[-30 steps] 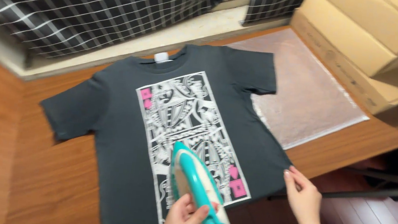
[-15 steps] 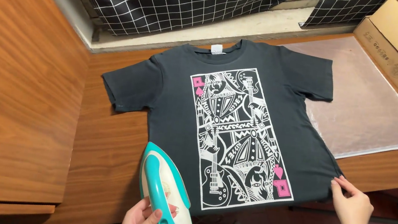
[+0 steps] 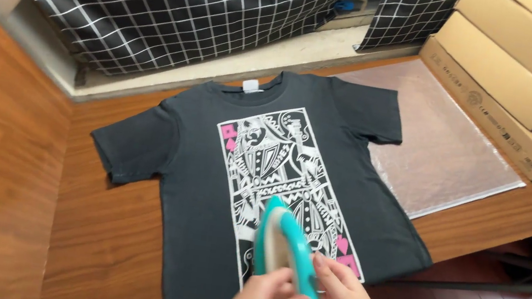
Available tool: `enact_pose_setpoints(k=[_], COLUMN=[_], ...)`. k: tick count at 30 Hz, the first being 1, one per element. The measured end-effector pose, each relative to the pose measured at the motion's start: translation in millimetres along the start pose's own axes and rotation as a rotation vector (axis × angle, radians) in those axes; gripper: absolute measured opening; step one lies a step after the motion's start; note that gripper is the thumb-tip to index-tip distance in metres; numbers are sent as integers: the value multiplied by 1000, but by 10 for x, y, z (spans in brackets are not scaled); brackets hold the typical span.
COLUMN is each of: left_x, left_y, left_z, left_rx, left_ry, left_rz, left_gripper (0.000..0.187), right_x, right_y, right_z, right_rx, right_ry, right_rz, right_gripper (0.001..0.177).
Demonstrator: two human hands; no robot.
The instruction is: Ironing a t-shirt, folding it, and packing it into a plastic bag and cardboard box for shipping.
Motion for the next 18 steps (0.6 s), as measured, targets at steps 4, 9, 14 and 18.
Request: enact_pose_setpoints(k=[4,9,14,18], left_x=[450,667,521,376], left_y=[-548,-1522,-2780,-3740], left_z=[314,321,-151,-351], left_rx=[-40,-11,311,529], left_ry=[-342,-315,-444,-715], left_rz=[217,406,417,494], left_gripper=[39,24,31,50], right_x=[-551,-1123,-2436,-3074], right_y=[-106,-461,-884,-1778], right_z=[-442,-1702,-1964,-1954], right_rx=[-108,97,17,-3], right_ry=[-41,-60,399,598], right_rz=[-258,-191,-324,-366], right_gripper=[14,34,37,39])
Point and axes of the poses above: each hand's wrist, its own y-axis away from the middle knuckle, its own z-axis out of the palm, x = y × z, the point moved 8 cm from there along -y, towards the middle knuckle, and after that the axes turned 3 degrees about y, right-handed, at the moved point
